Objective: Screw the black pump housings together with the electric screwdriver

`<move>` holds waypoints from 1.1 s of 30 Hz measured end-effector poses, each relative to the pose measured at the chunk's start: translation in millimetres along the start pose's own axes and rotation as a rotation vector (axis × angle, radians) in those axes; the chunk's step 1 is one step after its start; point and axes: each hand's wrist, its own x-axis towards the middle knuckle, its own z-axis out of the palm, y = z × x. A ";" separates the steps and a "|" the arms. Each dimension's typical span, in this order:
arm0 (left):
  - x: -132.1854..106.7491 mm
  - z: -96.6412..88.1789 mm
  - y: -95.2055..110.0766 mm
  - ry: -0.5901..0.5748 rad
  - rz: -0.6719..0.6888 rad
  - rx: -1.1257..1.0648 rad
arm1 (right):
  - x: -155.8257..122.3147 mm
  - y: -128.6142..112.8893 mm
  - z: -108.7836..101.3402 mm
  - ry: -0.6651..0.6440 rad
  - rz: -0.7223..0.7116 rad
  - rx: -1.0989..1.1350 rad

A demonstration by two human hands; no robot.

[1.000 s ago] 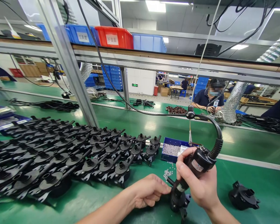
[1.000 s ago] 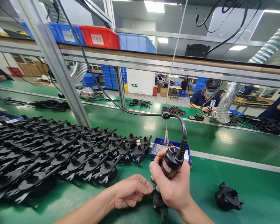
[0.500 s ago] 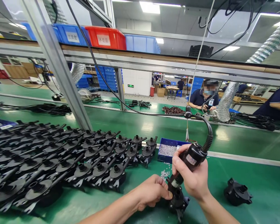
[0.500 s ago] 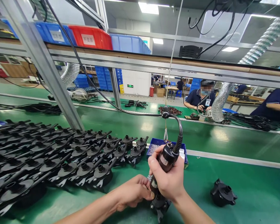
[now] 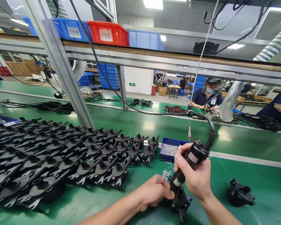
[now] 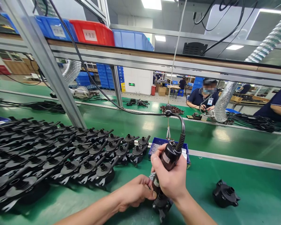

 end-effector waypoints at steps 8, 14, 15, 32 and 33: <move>-0.1 1.2 0.4 0.003 0.009 -0.017 | 2.1 -1.7 -0.7 -0.043 0.037 -0.008; -2.7 1.4 2.4 0.014 0.017 0.000 | 1.0 -3.4 1.6 -0.125 0.097 0.010; -2.3 0.9 2.0 0.023 0.014 0.001 | 1.0 -2.7 2.3 -0.128 0.105 0.013; 11.5 20.6 -41.4 -0.106 0.748 0.025 | 2.0 -2.0 -2.1 -0.232 0.199 0.054; 11.2 20.9 -40.4 -0.104 0.745 0.025 | 2.8 -1.7 -2.8 -0.235 0.194 0.036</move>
